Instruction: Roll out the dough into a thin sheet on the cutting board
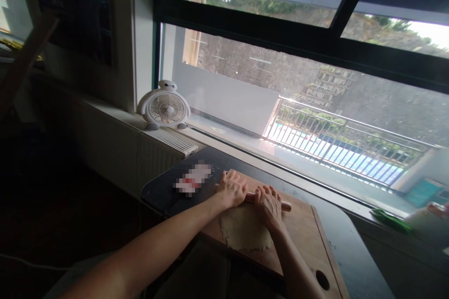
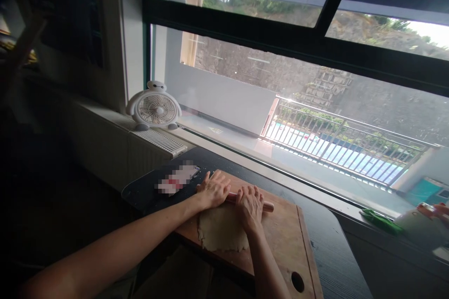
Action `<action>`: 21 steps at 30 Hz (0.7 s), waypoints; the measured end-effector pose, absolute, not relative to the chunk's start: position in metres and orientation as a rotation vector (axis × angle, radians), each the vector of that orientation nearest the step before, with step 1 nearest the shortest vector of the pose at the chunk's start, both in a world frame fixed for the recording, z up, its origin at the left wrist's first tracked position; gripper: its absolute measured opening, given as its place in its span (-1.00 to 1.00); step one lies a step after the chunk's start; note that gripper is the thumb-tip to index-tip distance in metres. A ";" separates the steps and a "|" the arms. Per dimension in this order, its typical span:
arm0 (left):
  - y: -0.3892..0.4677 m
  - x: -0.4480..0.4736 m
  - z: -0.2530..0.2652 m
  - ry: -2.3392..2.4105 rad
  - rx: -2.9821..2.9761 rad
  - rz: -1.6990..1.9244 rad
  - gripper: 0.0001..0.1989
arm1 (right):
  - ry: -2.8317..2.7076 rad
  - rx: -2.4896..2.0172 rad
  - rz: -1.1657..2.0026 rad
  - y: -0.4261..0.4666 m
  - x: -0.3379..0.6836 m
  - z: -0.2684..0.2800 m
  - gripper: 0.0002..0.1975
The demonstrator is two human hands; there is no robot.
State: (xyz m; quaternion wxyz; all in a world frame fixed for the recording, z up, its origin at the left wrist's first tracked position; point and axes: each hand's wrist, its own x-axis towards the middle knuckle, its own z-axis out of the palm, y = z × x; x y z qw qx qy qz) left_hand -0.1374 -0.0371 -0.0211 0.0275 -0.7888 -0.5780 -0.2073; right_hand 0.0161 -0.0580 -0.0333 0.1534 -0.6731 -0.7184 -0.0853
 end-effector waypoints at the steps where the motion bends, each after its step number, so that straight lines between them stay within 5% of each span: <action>1: -0.031 -0.137 -0.021 -1.795 -2.434 -0.630 -0.57 | -2.072 -1.935 -0.240 -0.052 0.016 -0.033 -0.57; 21: -0.034 -0.143 -0.020 -1.749 -2.607 -0.465 -0.57 | -2.292 -1.952 -0.129 -0.052 0.031 -0.010 -0.65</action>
